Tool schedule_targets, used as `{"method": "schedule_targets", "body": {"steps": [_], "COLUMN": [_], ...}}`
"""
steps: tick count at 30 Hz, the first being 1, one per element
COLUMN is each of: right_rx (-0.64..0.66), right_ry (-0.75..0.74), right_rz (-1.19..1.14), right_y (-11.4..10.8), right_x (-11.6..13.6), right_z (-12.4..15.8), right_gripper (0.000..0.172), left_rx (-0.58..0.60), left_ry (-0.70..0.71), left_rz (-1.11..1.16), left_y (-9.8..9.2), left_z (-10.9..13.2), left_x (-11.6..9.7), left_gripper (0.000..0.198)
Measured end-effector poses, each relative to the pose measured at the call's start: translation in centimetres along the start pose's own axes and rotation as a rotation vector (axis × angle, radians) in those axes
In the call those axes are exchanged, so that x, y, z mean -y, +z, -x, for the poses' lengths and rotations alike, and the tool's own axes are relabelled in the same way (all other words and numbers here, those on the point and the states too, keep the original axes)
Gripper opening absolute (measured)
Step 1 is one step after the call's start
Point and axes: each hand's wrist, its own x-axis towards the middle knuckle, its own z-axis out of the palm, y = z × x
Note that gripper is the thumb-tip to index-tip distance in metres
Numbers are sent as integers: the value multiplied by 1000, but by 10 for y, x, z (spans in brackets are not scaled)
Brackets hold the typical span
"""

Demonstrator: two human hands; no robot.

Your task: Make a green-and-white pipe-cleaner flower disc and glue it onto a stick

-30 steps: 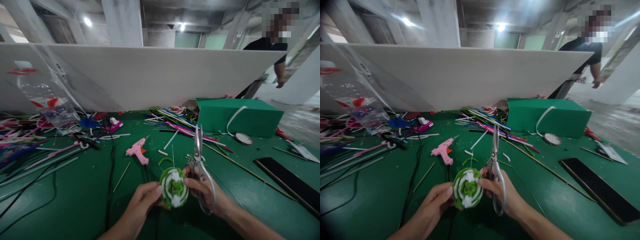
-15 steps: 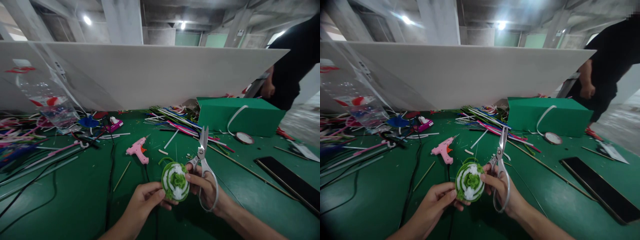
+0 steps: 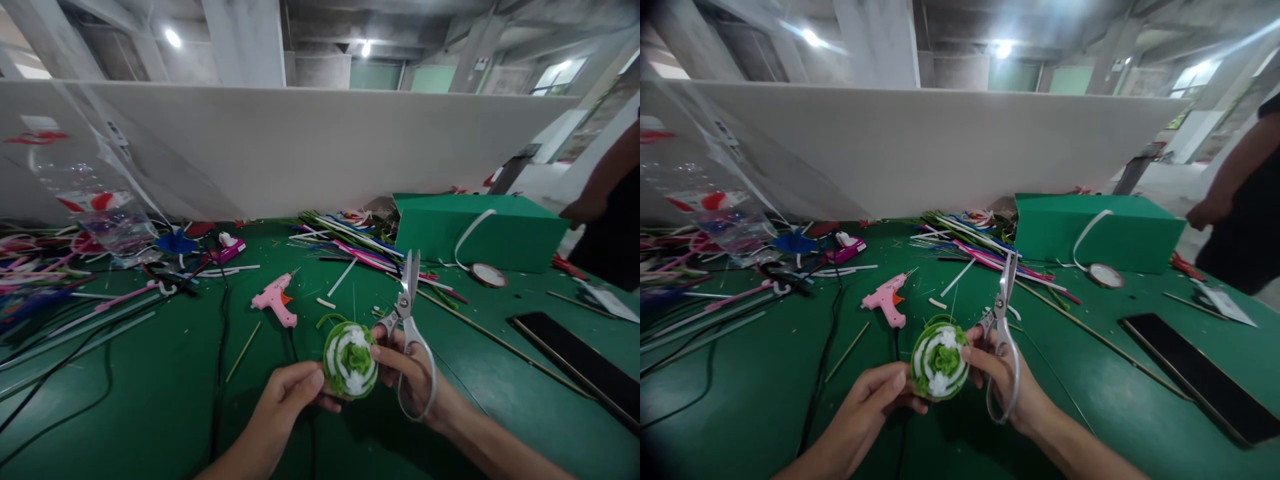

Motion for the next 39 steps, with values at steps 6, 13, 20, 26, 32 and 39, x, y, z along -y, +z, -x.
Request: {"method": "schedule_targets", "body": {"steps": [6,13,20,26,32,39], "right_rx": [37,109,114,31,32,-30], "right_ry": [-32,-90,-90,-99,-70,-21], "right_rz": [146,338,290,225,200,113], "right_y": [0,1,3,1,2,3], "right_x": [1,7,9,4,2,3], "right_z": [3,8,9,8,7,4], "right_gripper": [24,20,19,20,21,26], "left_rx": [-43,-53,-65,-38,-87,-81], "left_ry": [-15,-2,-41,-27,44,16], "left_rz": [-101,-117,29,-101,-199,0], "left_y": [1,1,4,0,-2,2], "left_z": [-2,-3,-2,-6,-5,-4], "left_x": [-3,-1,0,-3,-3,-4], "left_gripper": [27,28,23,21,26,14]}}
